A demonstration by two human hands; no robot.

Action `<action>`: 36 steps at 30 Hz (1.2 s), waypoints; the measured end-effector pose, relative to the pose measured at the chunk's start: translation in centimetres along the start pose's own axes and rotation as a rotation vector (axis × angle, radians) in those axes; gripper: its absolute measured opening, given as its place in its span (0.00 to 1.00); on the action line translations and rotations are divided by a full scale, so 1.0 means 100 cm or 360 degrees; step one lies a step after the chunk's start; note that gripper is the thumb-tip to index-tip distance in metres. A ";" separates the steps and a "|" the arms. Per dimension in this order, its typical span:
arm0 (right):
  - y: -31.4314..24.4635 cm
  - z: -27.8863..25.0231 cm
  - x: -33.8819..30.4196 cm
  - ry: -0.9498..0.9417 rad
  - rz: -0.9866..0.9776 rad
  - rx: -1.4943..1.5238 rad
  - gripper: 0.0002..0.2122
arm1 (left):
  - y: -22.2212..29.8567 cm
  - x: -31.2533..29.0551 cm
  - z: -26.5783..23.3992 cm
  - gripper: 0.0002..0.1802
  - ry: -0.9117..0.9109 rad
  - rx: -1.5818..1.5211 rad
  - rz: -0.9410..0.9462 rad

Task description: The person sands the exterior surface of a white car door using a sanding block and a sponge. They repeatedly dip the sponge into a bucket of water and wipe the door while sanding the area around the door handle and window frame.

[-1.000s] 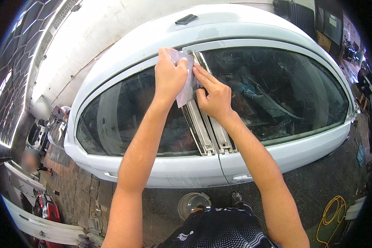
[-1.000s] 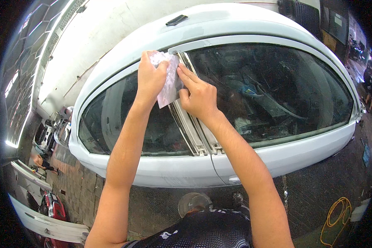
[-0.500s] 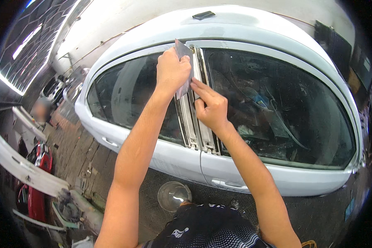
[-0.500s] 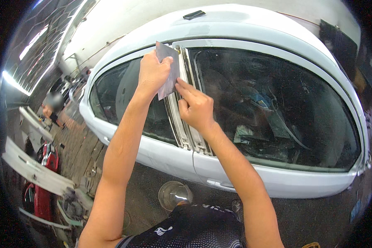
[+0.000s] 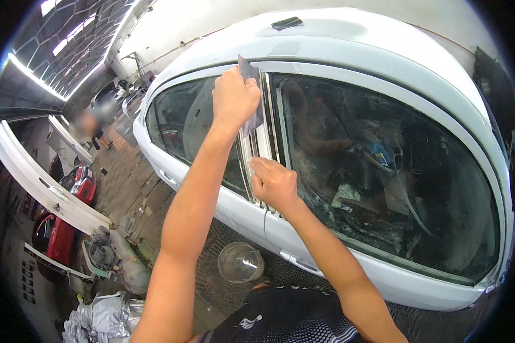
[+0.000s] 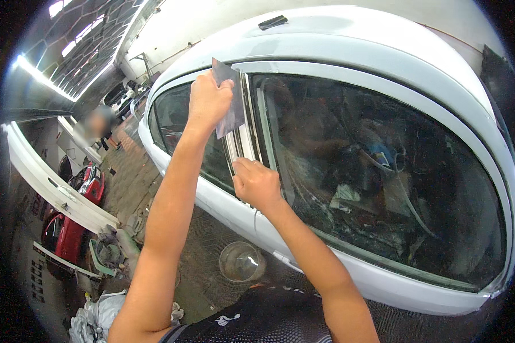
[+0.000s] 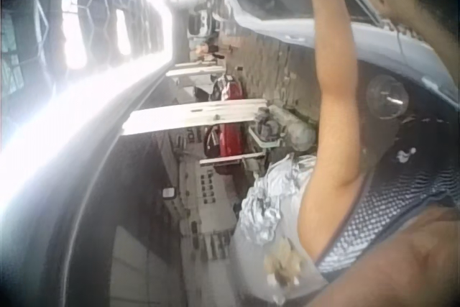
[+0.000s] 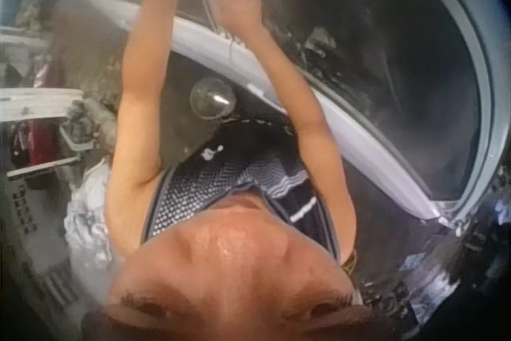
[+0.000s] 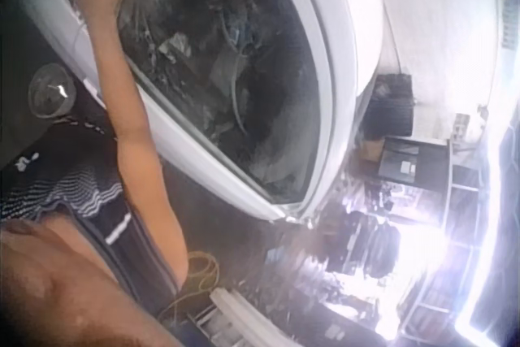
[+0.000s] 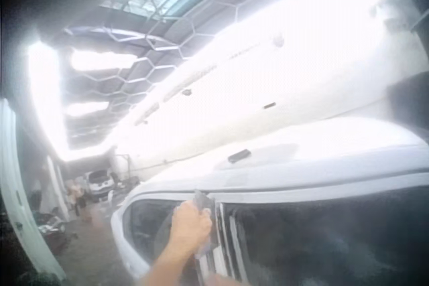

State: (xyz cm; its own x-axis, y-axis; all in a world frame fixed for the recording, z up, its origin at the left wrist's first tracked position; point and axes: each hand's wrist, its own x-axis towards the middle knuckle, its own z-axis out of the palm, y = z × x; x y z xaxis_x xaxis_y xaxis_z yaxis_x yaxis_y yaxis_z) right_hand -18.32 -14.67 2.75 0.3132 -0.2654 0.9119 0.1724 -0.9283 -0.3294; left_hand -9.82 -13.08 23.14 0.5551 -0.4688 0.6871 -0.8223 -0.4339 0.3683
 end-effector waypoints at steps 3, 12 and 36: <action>0.001 0.002 -0.001 0.0071 -0.0047 0.0059 0.11 | 0.002 0.001 -0.006 0.14 -0.0064 0.0070 0.0140; 0.004 -0.001 -0.001 0.0048 -0.0025 0.0115 0.11 | 0.026 0.003 0.018 0.13 0.0014 0.0669 0.0152; 0.008 0.000 -0.003 0.0075 -0.0064 0.0010 0.07 | 0.041 -0.015 0.027 0.14 0.0078 0.0686 0.0160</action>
State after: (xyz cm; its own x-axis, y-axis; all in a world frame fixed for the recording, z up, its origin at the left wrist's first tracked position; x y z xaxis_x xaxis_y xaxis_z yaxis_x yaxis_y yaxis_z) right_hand -18.24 -15.35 2.20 0.2616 -0.2401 0.9348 0.1899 -0.9368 -0.2937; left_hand -13.63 -16.25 21.91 0.4597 -0.4925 0.7390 -0.7387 -0.6739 0.0105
